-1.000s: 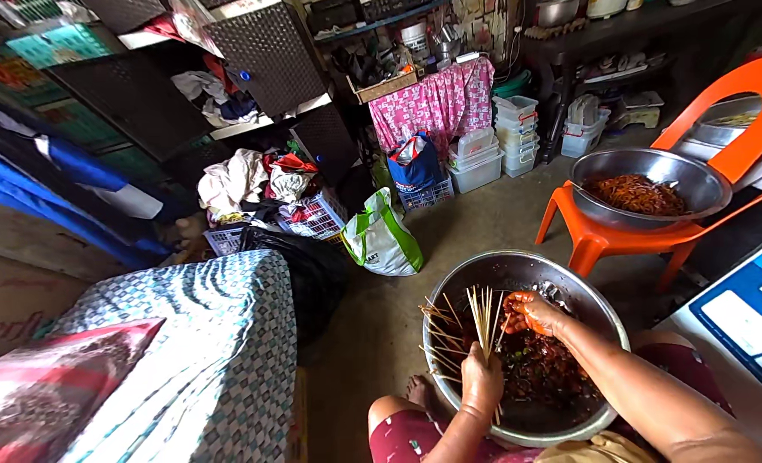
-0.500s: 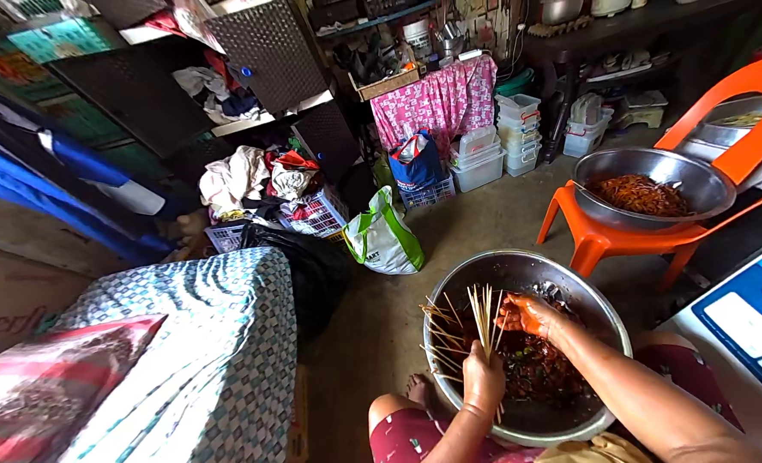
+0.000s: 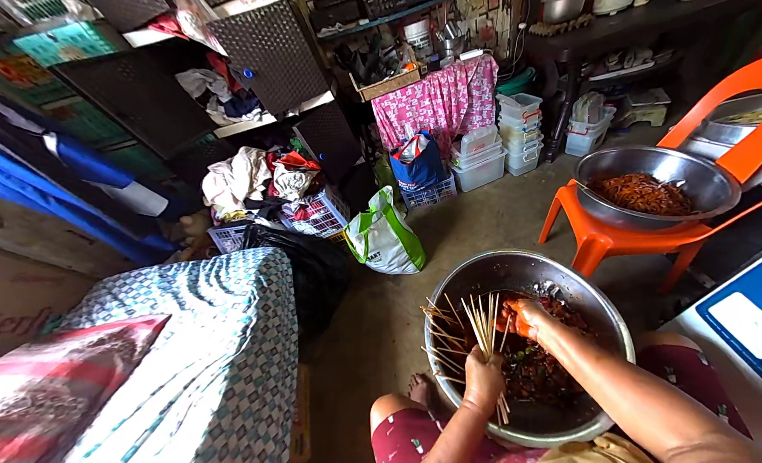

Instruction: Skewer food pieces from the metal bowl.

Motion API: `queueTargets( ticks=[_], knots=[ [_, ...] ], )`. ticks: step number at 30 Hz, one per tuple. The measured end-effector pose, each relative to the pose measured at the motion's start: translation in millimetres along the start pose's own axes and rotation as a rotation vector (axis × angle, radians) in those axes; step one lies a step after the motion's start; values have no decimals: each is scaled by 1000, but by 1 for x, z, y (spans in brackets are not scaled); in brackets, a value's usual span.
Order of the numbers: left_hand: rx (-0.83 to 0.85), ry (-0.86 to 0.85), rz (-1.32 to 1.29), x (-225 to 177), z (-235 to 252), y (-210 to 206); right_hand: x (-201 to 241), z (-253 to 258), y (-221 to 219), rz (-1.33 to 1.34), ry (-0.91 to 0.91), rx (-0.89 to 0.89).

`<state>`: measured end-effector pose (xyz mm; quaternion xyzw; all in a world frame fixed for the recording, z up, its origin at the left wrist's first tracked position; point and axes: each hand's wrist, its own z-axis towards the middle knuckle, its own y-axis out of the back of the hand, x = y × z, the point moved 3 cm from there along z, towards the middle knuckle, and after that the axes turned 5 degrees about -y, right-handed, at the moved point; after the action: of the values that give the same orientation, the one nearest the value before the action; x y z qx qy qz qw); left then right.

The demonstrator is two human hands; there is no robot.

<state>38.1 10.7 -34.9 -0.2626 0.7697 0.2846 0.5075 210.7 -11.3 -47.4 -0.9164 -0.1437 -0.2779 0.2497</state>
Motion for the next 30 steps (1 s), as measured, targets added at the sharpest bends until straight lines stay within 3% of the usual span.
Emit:
queueTargets(
  ticks=[6,11,18,25,30],
  knots=[
    [43,-12,616,-29,-15,-8,-22,-10,-10,-105,-75,56],
    [-24,-2,523,-23,-11,-1,-32,-24,-14,-206,-92,99],
    [-74,-29,518,-24,-7,5,-30,-33,-12,-559,-25,228],
    [-152,-75,451,-22,-1,12,12,21,33,-1298,378,-142],
    [-141,-68,417,-18,4,13,-13,39,29,-1613,384,-53]
  ],
)
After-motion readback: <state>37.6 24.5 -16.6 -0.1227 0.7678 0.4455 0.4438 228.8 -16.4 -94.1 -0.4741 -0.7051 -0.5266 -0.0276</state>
